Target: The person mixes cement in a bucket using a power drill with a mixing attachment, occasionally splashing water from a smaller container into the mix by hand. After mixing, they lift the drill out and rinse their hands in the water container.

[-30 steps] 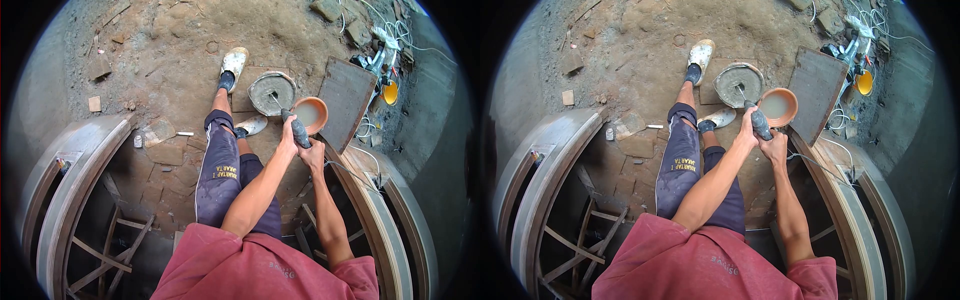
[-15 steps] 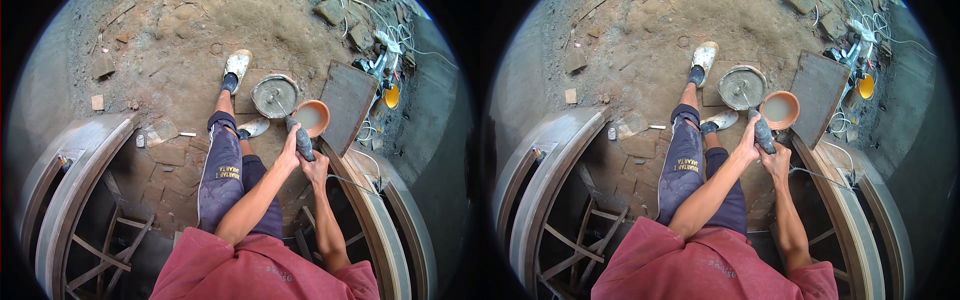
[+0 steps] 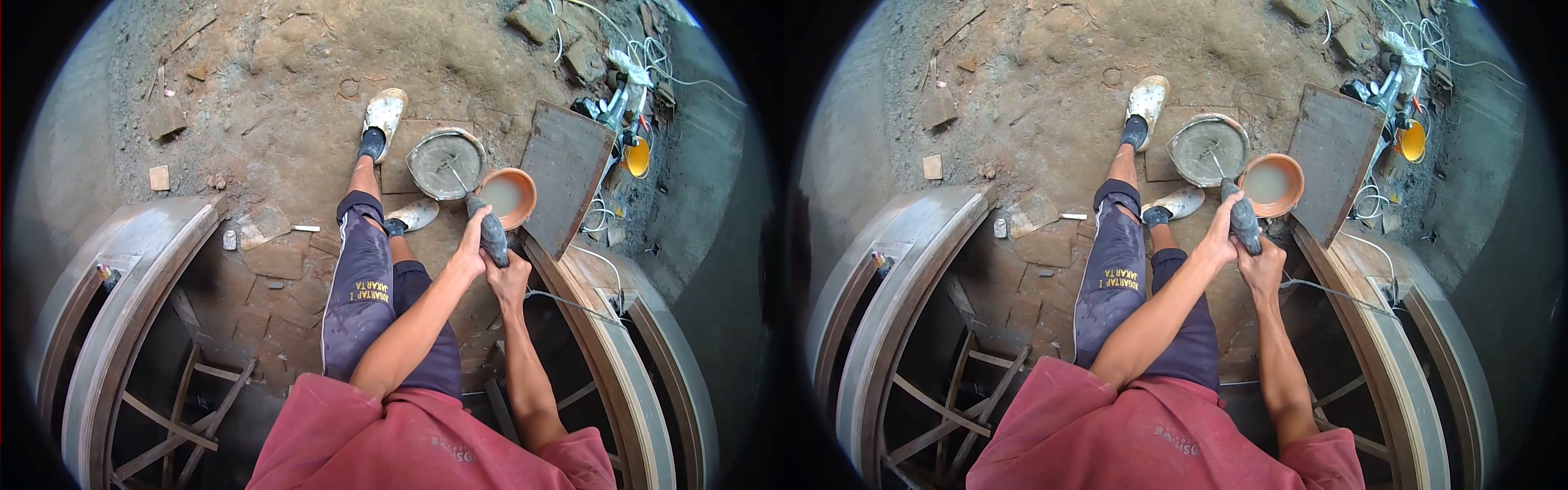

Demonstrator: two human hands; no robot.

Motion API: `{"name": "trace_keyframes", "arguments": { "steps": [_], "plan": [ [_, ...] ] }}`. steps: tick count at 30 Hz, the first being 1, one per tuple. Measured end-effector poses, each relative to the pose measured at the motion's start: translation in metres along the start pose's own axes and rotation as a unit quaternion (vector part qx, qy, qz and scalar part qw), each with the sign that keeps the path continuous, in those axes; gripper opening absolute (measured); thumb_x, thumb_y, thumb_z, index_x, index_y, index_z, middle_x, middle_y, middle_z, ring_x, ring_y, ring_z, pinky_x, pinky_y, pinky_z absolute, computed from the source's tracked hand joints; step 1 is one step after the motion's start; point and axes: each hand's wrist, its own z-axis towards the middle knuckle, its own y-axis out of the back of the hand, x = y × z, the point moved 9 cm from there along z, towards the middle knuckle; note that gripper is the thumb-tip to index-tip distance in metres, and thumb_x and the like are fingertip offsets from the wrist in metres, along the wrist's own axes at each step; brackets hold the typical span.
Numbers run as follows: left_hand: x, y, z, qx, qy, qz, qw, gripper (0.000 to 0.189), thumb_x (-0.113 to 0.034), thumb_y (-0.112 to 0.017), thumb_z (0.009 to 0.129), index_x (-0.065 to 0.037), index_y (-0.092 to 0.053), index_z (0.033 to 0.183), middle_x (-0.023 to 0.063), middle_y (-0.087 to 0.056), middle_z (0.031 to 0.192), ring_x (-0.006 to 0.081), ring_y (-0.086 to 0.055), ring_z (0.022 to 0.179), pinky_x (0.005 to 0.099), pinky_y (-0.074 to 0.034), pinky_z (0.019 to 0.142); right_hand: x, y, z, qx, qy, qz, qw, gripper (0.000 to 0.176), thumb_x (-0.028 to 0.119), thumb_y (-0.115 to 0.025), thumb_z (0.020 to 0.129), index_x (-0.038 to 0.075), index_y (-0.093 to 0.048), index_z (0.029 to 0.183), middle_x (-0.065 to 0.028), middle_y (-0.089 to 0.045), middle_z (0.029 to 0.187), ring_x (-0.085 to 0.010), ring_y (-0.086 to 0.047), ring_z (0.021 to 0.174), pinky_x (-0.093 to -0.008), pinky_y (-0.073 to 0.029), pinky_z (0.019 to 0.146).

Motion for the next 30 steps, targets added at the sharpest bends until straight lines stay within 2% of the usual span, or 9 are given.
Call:
{"name": "trace_keyframes", "arguments": {
  "steps": [5, 8, 10, 16, 20, 21, 24, 28, 30],
  "plan": [
    [-0.017, 0.002, 0.023, 0.008, -0.029, 0.009, 1.0, 0.039, -0.05, -0.068, 0.081, -0.012, -0.057, 0.083, 0.0076, -0.059, 0.067, 0.0253, -0.06, 0.061, 0.0405, -0.053, 0.06, -0.006, -0.011, 0.015, 0.031, -0.043, -0.023, 0.998, 0.029, 0.021, -0.08, 0.077, -0.005, -0.069, 0.081, -0.0216, -0.061, 0.059, -0.0255, -0.063, 0.049, -0.0356, -0.047, 0.052],
    [0.016, -0.009, -0.017, 0.01, -0.022, -0.003, 1.0, 0.038, -0.048, -0.07, 0.08, -0.012, -0.057, 0.083, 0.0062, -0.06, 0.069, 0.0228, -0.06, 0.062, 0.0385, -0.053, 0.06, 0.003, 0.019, -0.014, 0.023, -0.029, 0.005, 0.999, 0.026, 0.017, -0.08, 0.075, -0.005, -0.069, 0.081, -0.0212, -0.063, 0.062, -0.0238, -0.064, 0.051, -0.0351, -0.047, 0.053],
    [0.044, -0.01, -0.056, -0.054, -0.026, 0.006, 0.998, 0.037, -0.046, -0.071, 0.08, -0.012, -0.057, 0.085, 0.0045, -0.06, 0.072, 0.0202, -0.06, 0.065, 0.0355, -0.052, 0.063, 0.02, 0.047, -0.041, 0.012, -0.026, 0.025, 0.999, 0.023, 0.013, -0.081, 0.074, -0.005, -0.069, 0.083, -0.0208, -0.065, 0.066, -0.023, -0.066, 0.057, -0.035, -0.049, 0.056],
    [0.066, -0.02, -0.097, -0.055, -0.032, 0.022, 0.998, 0.038, -0.046, -0.069, 0.082, -0.013, -0.056, 0.095, 0.0035, -0.059, 0.081, 0.0195, -0.06, 0.073, 0.0342, -0.051, 0.07, 0.028, 0.072, -0.064, 0.02, -0.019, 0.026, 0.999, 0.024, 0.012, -0.081, 0.073, -0.004, -0.07, 0.086, -0.0209, -0.068, 0.072, -0.0285, -0.07, 0.065, -0.0354, -0.051, 0.06],
    [0.014, -0.006, -0.041, -0.037, -0.048, -0.001, 0.998, 0.038, -0.046, -0.068, 0.082, -0.012, -0.057, 0.092, 0.0051, -0.059, 0.076, 0.0228, -0.061, 0.069, 0.0381, -0.053, 0.064, 0.014, 0.016, -0.018, 0.017, 0.036, 0.046, 0.998, 0.024, 0.015, -0.08, 0.075, -0.005, -0.068, 0.081, -0.0253, -0.064, 0.071, -0.0406, -0.067, 0.069, -0.0403, -0.05, 0.059],
    [-0.006, 0.004, -0.016, -0.015, -0.058, -0.002, 0.998, 0.037, -0.046, -0.067, 0.082, -0.012, -0.057, 0.09, 0.0056, -0.059, 0.074, 0.0242, -0.062, 0.067, 0.0389, -0.054, 0.062, 0.007, -0.002, -0.004, 0.023, 0.025, 0.028, 0.999, 0.027, 0.018, -0.078, 0.076, -0.006, -0.068, 0.084, -0.0271, -0.064, 0.071, -0.0357, -0.071, 0.072, -0.0384, -0.051, 0.06],
    [-0.045, 0.008, 0.01, -0.007, -0.065, 0.012, 0.998, 0.036, -0.046, -0.066, 0.083, -0.011, -0.057, 0.081, 0.0068, -0.059, 0.068, 0.0267, -0.063, 0.06, 0.0392, -0.055, 0.058, 0.001, -0.036, 0.023, 0.023, 0.016, -0.026, 0.999, 0.032, 0.023, -0.078, 0.078, -0.007, -0.067, 0.083, -0.0279, -0.062, 0.068, -0.0359, -0.07, 0.066, -0.0394, -0.05, 0.057],
    [-0.013, -0.006, -0.004, 0.015, -0.035, 0.033, 0.999, 0.033, -0.046, -0.067, 0.082, -0.014, -0.057, 0.08, 0.004, -0.059, 0.065, 0.0209, -0.059, 0.056, 0.0374, -0.052, 0.056, -0.001, -0.004, -0.003, 0.019, -0.064, -0.003, 0.998, 0.033, 0.023, -0.077, 0.078, -0.008, -0.067, 0.084, -0.0263, -0.062, 0.066, -0.0312, -0.07, 0.062, -0.0387, -0.05, 0.057],
    [0.017, -0.017, -0.04, -0.03, -0.029, 0.04, 0.998, 0.028, -0.044, -0.068, 0.084, -0.018, -0.058, 0.082, -0.0018, -0.059, 0.069, 0.0142, -0.058, 0.06, 0.0317, -0.05, 0.058, 0.004, 0.024, -0.025, 0.003, -0.057, 0.042, 0.997, 0.03, 0.02, -0.079, 0.077, -0.007, -0.067, 0.081, -0.0266, -0.063, 0.069, -0.0391, -0.068, 0.067, -0.0394, -0.05, 0.059]
  ]
}}
